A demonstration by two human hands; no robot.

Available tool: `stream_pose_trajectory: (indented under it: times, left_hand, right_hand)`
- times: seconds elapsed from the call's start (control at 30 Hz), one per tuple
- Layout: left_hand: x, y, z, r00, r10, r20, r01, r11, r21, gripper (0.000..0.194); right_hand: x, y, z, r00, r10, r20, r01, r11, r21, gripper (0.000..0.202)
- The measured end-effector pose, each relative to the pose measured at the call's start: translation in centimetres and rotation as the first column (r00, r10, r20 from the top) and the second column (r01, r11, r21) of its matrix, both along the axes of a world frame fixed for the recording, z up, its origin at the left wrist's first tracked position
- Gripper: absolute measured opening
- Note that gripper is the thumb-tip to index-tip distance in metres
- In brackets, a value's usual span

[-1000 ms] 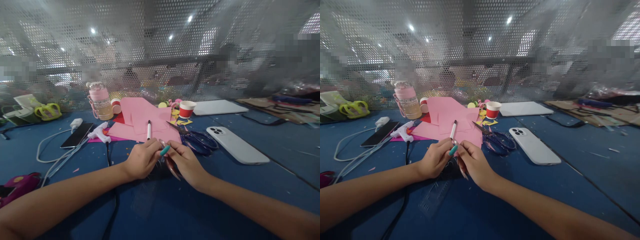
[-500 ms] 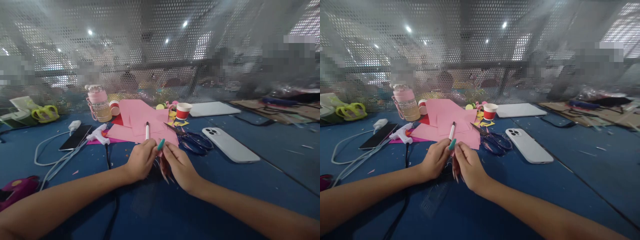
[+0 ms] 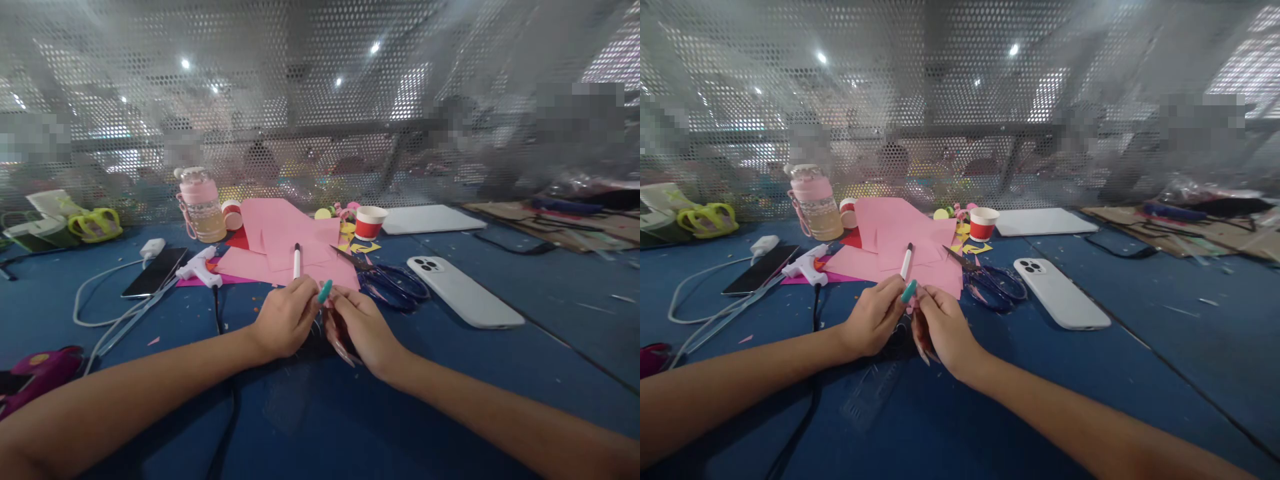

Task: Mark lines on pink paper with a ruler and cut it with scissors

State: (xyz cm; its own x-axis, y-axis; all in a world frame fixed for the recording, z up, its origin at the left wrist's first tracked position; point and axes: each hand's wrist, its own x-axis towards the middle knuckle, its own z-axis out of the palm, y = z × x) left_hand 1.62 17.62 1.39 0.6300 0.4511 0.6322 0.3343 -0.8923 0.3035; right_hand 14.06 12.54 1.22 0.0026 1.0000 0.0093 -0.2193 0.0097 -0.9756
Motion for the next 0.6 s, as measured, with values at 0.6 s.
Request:
stream_pose_trajectory:
  times: [0.6]
  left_hand:
    - [-0.08, -0.73, 0.23, 0.999, 0.002, 0.038, -0.008, 0.990, 0.138, 0.031]
  right_hand:
    - [-0.55, -0.75, -0.32, 0.977, -0.153, 0.146, 0.113, 0.961, 0.252, 0.040]
